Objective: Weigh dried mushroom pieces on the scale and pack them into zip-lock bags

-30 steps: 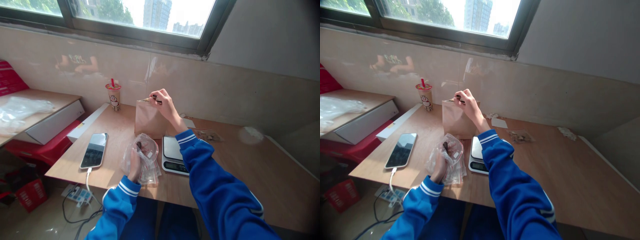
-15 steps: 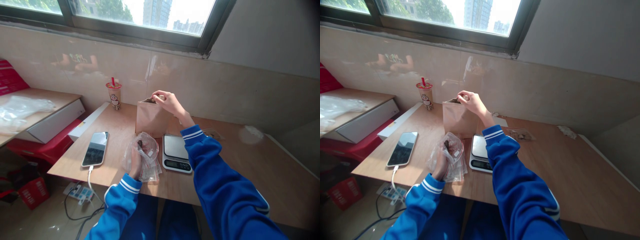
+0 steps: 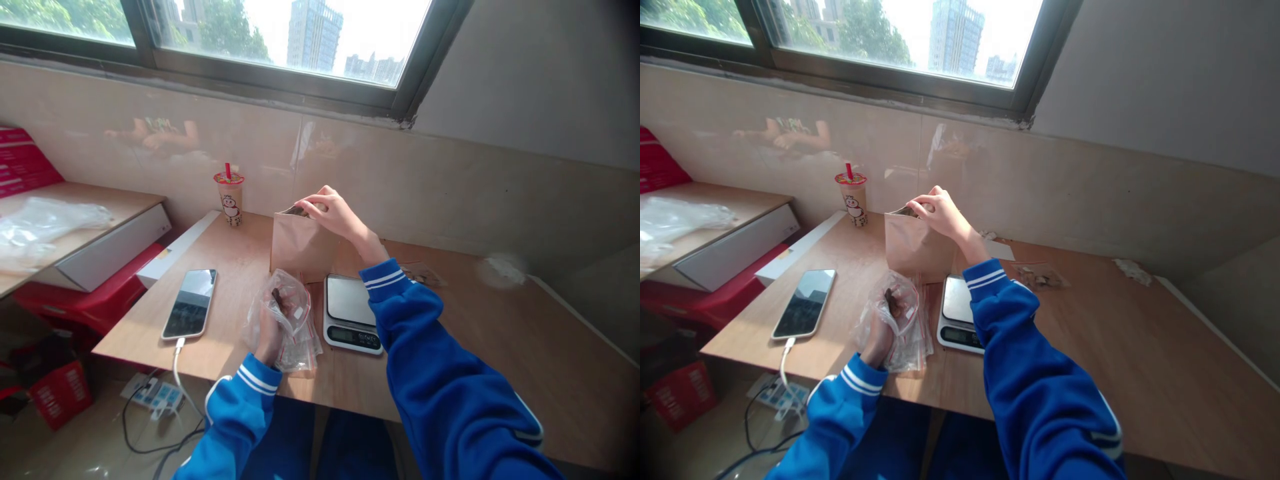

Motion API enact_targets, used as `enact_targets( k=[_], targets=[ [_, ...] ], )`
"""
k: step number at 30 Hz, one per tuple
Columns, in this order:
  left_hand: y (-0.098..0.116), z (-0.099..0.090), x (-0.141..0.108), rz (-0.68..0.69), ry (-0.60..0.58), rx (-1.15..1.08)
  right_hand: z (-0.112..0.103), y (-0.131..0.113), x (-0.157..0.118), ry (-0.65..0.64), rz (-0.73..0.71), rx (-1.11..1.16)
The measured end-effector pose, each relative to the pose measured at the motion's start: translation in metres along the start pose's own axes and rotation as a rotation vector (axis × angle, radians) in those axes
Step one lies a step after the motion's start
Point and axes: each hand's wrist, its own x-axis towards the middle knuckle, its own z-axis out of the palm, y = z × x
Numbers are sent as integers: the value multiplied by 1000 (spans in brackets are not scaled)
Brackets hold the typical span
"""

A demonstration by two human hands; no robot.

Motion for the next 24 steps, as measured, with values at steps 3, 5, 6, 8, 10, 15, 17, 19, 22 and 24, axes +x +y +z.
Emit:
enact_targets(
  k=[3,5,6,8,10,15,17,19,22,24],
  targets=[
    [8,9,-5,24,26,-129,2,2,-3,4,-6,84],
    [11,13,-7,8,39,-217,3,5,-5,43,11,184],
    [12,14,-7,0,41,-247,3,6,-6,63,27,233],
    [13,14,-7,-14,42,-276,2,8,-7,80,68,292],
    [13,12,-7,-24,50,-282,0,8,-6,60,88,294],
    [11,7,-4,-30,58,-316,-3,5,-4,-87,29,89],
    [11,6,-4,-28,52,-319,-1,3,-5,-130,0,-39],
    [10,6,-3,-23,34,-317,4,1,-7,-121,0,-183],
    [9,7,-3,-19,1,-313,13,1,-13,-76,-1,-452],
    [10,7,-4,-21,-11,-307,18,1,-16,-54,-44,-593]
  ],
)
